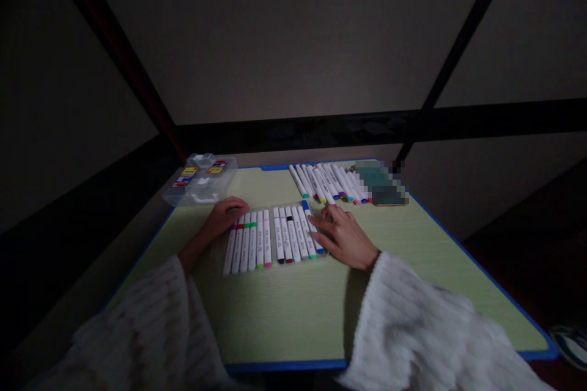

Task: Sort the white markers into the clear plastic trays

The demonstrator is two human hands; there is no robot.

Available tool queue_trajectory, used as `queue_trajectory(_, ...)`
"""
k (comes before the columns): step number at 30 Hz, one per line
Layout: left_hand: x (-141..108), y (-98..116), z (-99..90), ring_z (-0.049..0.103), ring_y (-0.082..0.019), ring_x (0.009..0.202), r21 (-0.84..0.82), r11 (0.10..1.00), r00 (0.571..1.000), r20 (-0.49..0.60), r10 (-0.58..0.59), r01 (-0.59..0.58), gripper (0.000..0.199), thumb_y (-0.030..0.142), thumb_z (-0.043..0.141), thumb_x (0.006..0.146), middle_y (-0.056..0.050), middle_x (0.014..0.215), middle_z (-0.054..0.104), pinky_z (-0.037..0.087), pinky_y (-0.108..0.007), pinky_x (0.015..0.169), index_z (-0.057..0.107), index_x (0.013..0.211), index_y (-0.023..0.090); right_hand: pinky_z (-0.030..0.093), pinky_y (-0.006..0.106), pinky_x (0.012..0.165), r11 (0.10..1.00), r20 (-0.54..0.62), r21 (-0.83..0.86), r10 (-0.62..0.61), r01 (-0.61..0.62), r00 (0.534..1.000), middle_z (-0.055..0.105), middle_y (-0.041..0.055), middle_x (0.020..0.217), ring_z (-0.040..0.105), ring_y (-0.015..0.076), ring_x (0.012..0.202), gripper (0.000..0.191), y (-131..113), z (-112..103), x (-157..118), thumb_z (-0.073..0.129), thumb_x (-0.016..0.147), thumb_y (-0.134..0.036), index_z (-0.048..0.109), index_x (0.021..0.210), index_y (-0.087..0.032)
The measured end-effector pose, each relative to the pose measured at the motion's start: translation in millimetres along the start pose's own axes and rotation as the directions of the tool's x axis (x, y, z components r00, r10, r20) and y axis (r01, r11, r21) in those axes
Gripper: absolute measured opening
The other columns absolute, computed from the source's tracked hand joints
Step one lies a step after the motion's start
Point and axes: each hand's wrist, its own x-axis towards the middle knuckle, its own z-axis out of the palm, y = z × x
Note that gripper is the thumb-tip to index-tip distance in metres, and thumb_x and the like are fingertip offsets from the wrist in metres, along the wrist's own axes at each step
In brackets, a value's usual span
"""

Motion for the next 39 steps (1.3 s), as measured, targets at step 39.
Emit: queue_trajectory(39,1.2,-6.2,2.5,0.059,-0.016,0.076,-0.007,1.000,1.000,-0.008,0.012,-0.012,0.013,0.025,0.057,0.069,-0.005,0.076,0.063,0.047,-0.030,0.076,0.064,0.064,0.016,0.036,0.050,0.089,0.986,0.045,0.107,-0.133,0.127,0.990,0.039,0.0147,0.121,0.037,0.0323,0.111,0.068,7.9,2.3,-4.1,0.062,0.066,-0.055,0.051,0.123,-0.019)
